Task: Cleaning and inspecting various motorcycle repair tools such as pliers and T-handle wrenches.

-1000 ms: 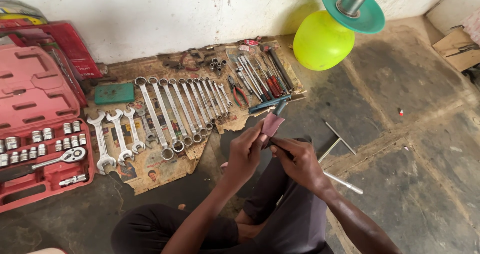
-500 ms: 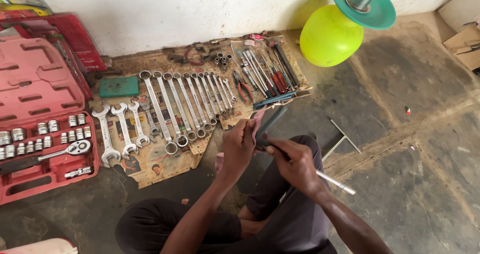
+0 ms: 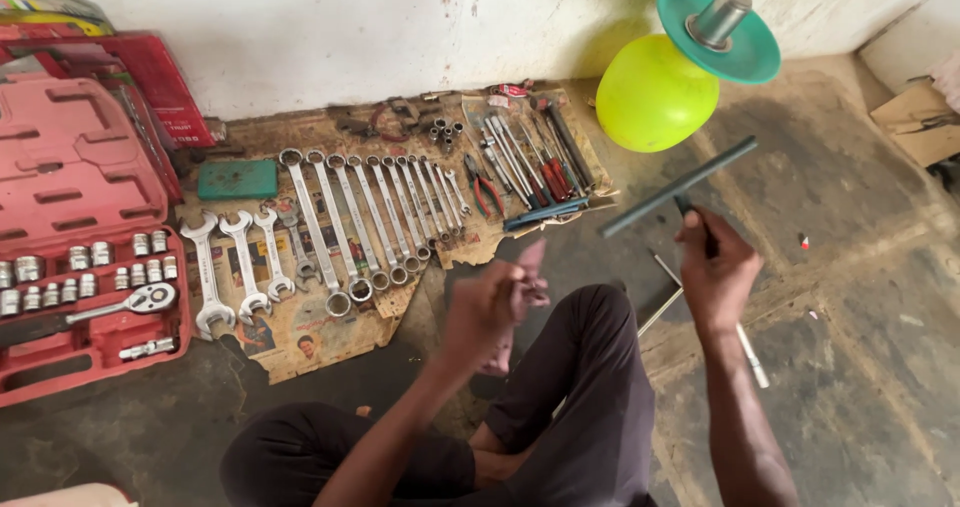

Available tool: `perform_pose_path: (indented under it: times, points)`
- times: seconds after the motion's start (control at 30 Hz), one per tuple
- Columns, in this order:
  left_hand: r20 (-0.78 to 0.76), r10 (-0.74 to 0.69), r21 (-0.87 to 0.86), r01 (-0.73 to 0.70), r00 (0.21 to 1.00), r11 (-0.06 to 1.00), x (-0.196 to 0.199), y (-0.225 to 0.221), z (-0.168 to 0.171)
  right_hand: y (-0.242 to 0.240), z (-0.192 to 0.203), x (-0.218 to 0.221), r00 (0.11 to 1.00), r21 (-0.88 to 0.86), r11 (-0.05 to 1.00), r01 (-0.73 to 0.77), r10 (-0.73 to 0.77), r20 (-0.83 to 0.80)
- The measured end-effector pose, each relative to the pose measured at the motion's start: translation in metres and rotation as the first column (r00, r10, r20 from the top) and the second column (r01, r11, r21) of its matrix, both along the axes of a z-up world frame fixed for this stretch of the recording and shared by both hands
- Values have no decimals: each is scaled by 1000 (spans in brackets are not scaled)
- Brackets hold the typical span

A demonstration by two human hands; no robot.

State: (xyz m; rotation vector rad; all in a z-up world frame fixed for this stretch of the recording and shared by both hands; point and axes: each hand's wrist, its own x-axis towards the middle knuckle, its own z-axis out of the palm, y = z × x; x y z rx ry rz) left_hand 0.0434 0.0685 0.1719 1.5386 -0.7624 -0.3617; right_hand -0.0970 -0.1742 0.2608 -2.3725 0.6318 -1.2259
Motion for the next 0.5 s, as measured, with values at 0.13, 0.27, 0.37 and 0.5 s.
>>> perform_pose_path:
  times: [0.13, 0.27, 0.37, 0.5]
  points:
    - [-138, 84, -167, -107, 987, 980, 35, 2, -44, 22, -6, -12, 997, 83, 995, -52, 56, -51]
    - [-417, -140, -481, -87, 898, 873, 43, 15, -47, 54, -24, 2, 947, 241, 931, -274, 305, -104]
    - [-425, -181, -467, -43, 887, 883, 47, 12, -69, 85, -19, 21, 836, 280, 815, -506, 544, -72]
    - [-331, -355, -559, 122, 874, 820, 38, 13, -72, 120, 6, 50, 748, 177, 777, -604, 629, -213]
